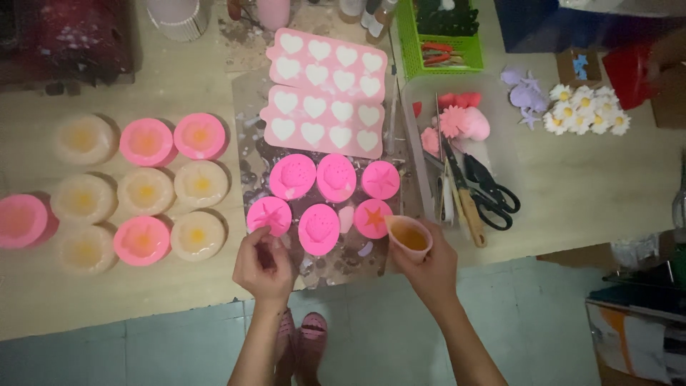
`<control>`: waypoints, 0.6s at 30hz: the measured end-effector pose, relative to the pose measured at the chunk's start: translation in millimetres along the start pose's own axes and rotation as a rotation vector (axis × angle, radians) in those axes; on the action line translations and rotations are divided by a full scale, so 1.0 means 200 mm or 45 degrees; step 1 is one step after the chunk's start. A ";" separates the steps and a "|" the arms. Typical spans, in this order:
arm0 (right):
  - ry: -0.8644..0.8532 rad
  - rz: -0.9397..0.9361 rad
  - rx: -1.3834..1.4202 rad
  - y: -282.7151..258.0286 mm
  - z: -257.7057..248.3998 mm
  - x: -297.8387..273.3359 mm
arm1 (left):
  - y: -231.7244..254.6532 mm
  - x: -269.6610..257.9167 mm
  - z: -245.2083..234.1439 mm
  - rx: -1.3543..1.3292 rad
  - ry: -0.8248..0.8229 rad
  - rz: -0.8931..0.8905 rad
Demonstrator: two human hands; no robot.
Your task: Pouring melted wax into various molds and preparing candle components.
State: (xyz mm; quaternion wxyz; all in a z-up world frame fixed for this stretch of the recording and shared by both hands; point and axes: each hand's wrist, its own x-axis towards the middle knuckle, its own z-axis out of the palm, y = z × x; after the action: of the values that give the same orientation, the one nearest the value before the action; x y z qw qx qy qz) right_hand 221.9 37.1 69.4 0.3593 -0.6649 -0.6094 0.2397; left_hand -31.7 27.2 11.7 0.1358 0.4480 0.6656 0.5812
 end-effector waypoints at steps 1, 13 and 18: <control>0.002 -0.002 -0.003 -0.02 -0.01 0.02 | 0.00 0.00 0.00 -0.004 0.001 0.000; 0.114 -0.055 -0.176 -0.16 0.01 0.16 | 0.00 0.00 -0.01 -0.001 -0.036 -0.001; 0.151 0.103 -0.261 -0.15 0.04 0.20 | -0.01 0.00 -0.01 -0.031 -0.046 -0.016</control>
State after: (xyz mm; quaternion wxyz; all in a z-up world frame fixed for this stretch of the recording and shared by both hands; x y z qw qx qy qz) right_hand 203.1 77.1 92.7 0.3147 -0.7351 -0.5813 0.1507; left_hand -34.0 26.7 11.2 0.1569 0.4523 0.6588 0.5803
